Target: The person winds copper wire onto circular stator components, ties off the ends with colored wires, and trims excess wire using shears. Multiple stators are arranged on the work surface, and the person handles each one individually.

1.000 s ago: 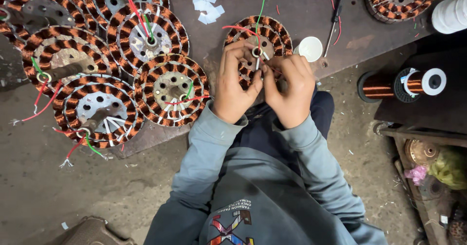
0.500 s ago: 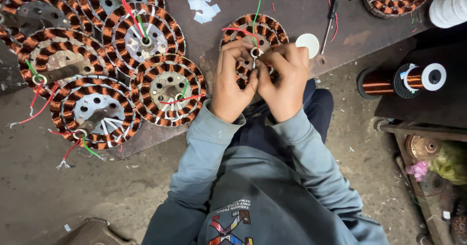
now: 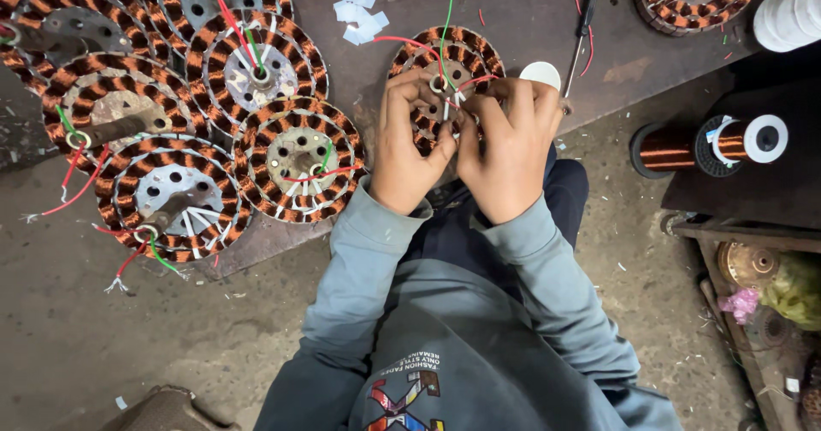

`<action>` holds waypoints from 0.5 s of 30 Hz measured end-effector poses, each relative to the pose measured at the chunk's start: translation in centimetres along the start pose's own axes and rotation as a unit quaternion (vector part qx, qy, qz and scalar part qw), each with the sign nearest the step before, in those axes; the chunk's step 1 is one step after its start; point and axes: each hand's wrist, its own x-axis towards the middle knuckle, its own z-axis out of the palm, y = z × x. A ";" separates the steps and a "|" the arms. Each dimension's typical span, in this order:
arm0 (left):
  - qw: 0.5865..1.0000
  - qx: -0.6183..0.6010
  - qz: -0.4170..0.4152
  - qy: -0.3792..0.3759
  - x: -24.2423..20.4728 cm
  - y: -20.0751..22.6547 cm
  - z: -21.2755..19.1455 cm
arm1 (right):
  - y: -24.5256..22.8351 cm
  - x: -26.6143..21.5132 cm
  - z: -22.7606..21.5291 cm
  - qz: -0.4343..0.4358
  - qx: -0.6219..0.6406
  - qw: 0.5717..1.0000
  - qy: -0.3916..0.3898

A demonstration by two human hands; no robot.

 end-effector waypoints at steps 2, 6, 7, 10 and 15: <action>1.000 0.000 0.000 0.000 0.0 0.1 0.0 | 0.1 -0.1 0.3 0.005 -0.003 1.000 0.000; 1.000 0.001 0.002 -0.001 -0.1 0.1 0.1 | 0.2 -0.3 1.3 0.030 -0.021 0.999 -0.017; 1.000 0.002 0.003 0.000 0.0 0.1 0.1 | 0.2 -0.2 1.6 0.029 -0.022 0.999 -0.013; 1.000 0.004 0.014 0.009 0.1 0.0 0.0 | 0.2 0.1 2.4 0.029 -0.005 1.000 0.001; 1.000 -0.008 0.003 0.003 -0.2 0.0 0.1 | 0.4 0.3 2.0 0.021 0.046 0.999 0.002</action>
